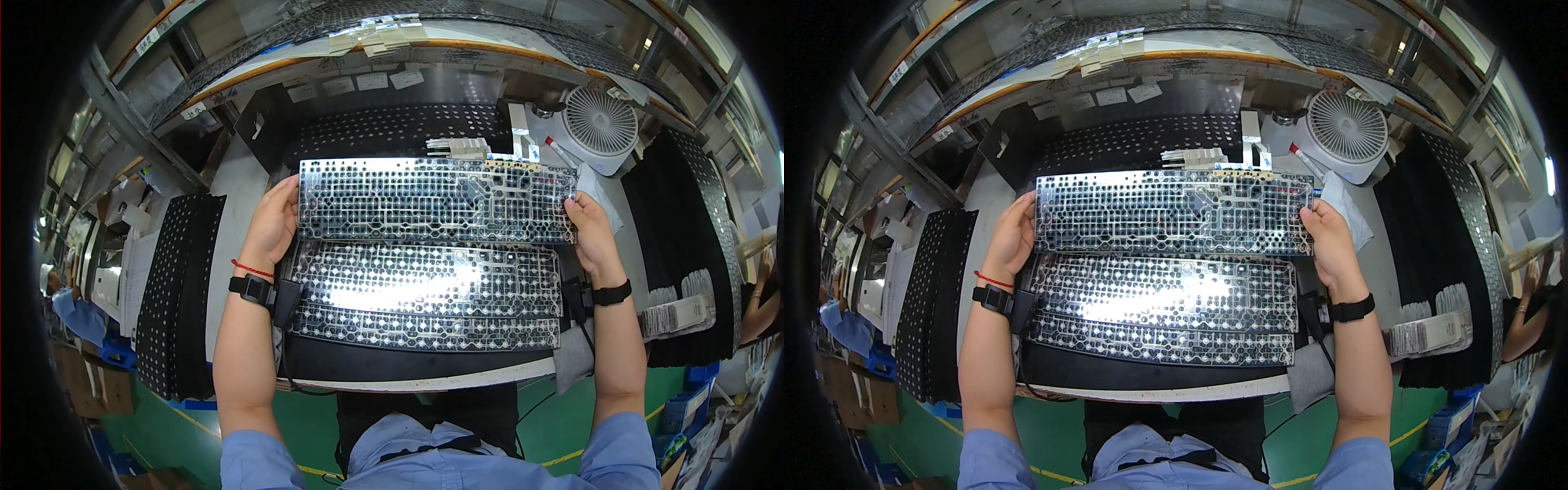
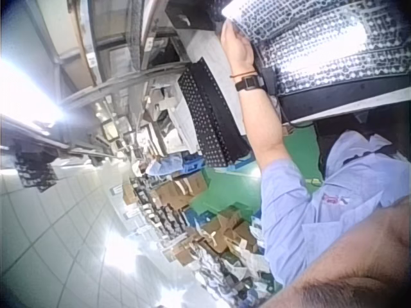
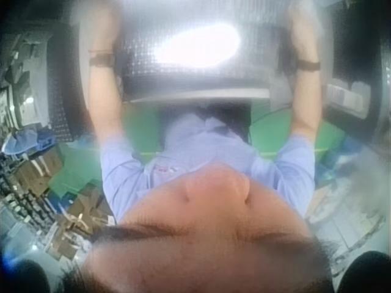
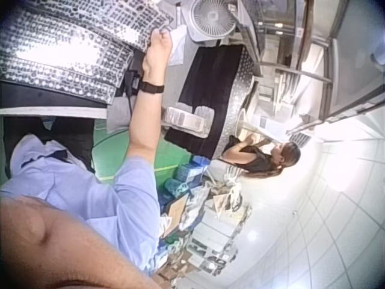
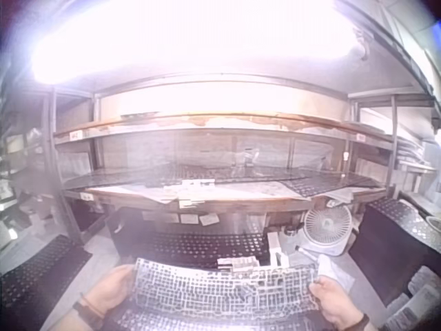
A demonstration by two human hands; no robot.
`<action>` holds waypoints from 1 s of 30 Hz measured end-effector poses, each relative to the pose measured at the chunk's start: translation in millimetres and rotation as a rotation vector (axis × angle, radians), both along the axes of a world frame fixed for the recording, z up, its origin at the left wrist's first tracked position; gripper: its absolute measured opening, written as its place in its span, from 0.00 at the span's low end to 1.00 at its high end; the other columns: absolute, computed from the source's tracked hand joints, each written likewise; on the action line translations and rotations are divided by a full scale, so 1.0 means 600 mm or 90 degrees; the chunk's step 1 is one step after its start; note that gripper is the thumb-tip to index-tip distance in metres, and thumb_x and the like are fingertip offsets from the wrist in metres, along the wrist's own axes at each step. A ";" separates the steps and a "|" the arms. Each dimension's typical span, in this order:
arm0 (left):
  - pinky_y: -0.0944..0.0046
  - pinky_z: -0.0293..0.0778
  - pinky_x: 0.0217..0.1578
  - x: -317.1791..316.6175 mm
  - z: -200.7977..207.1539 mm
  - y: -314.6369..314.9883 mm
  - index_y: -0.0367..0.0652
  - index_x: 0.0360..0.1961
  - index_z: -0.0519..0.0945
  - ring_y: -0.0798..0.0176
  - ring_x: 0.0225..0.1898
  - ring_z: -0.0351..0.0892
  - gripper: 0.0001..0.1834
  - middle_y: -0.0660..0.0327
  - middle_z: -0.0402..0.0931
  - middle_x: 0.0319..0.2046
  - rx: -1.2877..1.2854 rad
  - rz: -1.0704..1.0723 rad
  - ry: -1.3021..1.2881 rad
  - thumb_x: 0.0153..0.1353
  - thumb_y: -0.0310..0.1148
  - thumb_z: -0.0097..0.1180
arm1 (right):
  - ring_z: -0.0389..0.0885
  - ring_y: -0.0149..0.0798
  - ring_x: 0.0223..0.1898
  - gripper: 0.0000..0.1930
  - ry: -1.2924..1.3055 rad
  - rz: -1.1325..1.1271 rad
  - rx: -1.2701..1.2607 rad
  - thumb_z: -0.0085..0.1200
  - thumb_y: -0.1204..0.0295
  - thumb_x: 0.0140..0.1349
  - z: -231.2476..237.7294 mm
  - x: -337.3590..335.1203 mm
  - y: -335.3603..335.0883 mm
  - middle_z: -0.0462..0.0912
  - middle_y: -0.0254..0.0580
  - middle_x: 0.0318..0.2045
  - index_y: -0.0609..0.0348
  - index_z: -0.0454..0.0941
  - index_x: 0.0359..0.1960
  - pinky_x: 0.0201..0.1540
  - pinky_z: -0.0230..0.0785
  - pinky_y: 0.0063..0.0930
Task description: The recorder is assembling and inspecting keyboard panels, aligning metal and plastic layers.
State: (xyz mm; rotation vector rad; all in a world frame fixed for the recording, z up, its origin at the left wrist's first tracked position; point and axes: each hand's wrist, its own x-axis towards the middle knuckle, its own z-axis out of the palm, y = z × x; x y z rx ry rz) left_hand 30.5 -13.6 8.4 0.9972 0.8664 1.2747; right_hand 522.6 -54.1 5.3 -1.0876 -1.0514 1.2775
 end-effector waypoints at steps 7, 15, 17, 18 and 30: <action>0.68 0.73 0.51 0.009 0.005 -0.004 0.34 0.55 0.73 0.69 0.47 0.78 0.16 0.59 0.79 0.47 0.010 -0.009 0.068 0.73 0.32 0.43 | 0.81 0.26 0.38 0.10 -0.010 0.011 0.011 0.42 0.72 0.73 -0.006 0.008 0.002 0.82 0.38 0.41 0.63 0.74 0.48 0.44 0.74 0.22; 0.70 0.76 0.43 -0.022 -0.021 0.014 0.37 0.47 0.74 0.70 0.40 0.78 0.12 0.61 0.79 0.40 0.020 0.089 -0.011 0.73 0.34 0.45 | 0.80 0.27 0.38 0.08 0.015 0.010 0.012 0.44 0.74 0.72 0.003 0.000 -0.003 0.82 0.38 0.39 0.62 0.74 0.45 0.44 0.74 0.22; 0.71 0.77 0.40 -0.028 -0.029 0.018 0.38 0.45 0.75 0.71 0.37 0.78 0.11 0.62 0.78 0.38 0.017 0.109 -0.026 0.73 0.35 0.47 | 0.80 0.27 0.38 0.08 0.015 0.005 0.009 0.44 0.74 0.72 0.002 0.001 -0.002 0.82 0.38 0.39 0.63 0.74 0.45 0.44 0.74 0.22; 0.72 0.77 0.38 -0.022 -0.027 0.017 0.39 0.44 0.75 0.71 0.36 0.77 0.10 0.62 0.78 0.38 0.013 0.117 -0.028 0.72 0.35 0.47 | 0.80 0.27 0.38 0.08 0.014 0.002 0.007 0.44 0.74 0.72 0.001 0.003 -0.002 0.82 0.38 0.39 0.63 0.74 0.45 0.44 0.74 0.22; 0.75 0.75 0.35 -0.025 -0.029 0.017 0.40 0.43 0.76 0.74 0.33 0.76 0.09 0.64 0.79 0.36 0.033 0.135 -0.025 0.70 0.34 0.51 | 0.81 0.28 0.38 0.08 0.020 -0.001 0.010 0.43 0.73 0.73 0.004 0.000 -0.003 0.82 0.39 0.39 0.63 0.74 0.45 0.44 0.74 0.23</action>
